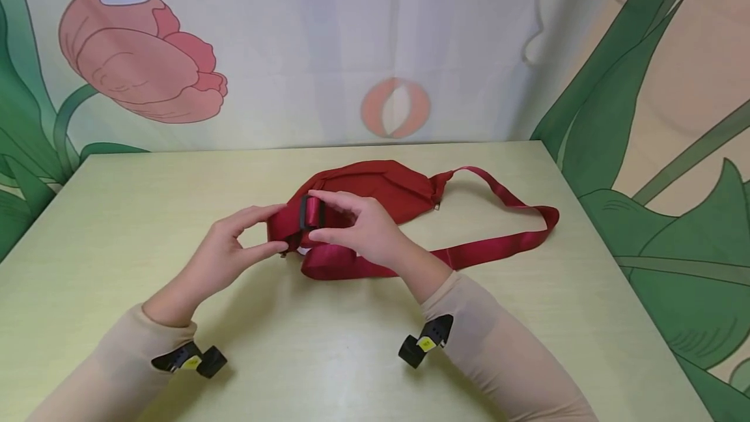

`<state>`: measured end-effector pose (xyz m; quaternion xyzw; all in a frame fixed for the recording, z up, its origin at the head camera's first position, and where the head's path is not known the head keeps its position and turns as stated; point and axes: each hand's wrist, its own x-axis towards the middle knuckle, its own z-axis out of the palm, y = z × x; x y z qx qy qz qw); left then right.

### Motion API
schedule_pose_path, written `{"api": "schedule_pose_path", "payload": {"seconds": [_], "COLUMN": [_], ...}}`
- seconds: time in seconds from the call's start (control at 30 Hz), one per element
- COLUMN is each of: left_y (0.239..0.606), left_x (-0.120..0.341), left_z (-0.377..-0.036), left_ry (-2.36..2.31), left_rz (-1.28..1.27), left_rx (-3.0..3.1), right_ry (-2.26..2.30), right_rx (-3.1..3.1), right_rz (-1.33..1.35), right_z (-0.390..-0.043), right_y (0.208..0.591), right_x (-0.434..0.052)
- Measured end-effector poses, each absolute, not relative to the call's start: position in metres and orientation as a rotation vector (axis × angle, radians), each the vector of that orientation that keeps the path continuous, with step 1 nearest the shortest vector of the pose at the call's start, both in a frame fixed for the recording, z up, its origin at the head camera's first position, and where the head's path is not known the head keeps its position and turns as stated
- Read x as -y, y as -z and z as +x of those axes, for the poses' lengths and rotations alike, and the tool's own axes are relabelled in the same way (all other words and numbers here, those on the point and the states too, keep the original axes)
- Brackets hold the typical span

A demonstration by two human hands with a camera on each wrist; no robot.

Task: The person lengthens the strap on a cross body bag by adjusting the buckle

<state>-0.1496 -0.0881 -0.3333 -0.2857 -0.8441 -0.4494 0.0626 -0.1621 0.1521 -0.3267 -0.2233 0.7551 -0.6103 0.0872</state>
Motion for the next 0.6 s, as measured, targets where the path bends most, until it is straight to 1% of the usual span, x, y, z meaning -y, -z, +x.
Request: {"api": "schedule_pose_path", "payload": {"seconds": [0.33,0.6], "left_y": [0.328,0.316], "left_x": [0.089,0.088], "left_z": [-0.15,-0.155], "left_ry": [1.579,1.514], "left_rz": [-0.821,-0.96], "left_rx": [2.491,2.494], "right_ry": [1.862,1.91], "right_rx": [-2.22,-2.179], "right_rz": [-0.698,-0.766], "right_z": [-0.162,-0.161], "right_y": [0.325,0.323], "right_x": [-0.151,-0.148]}}
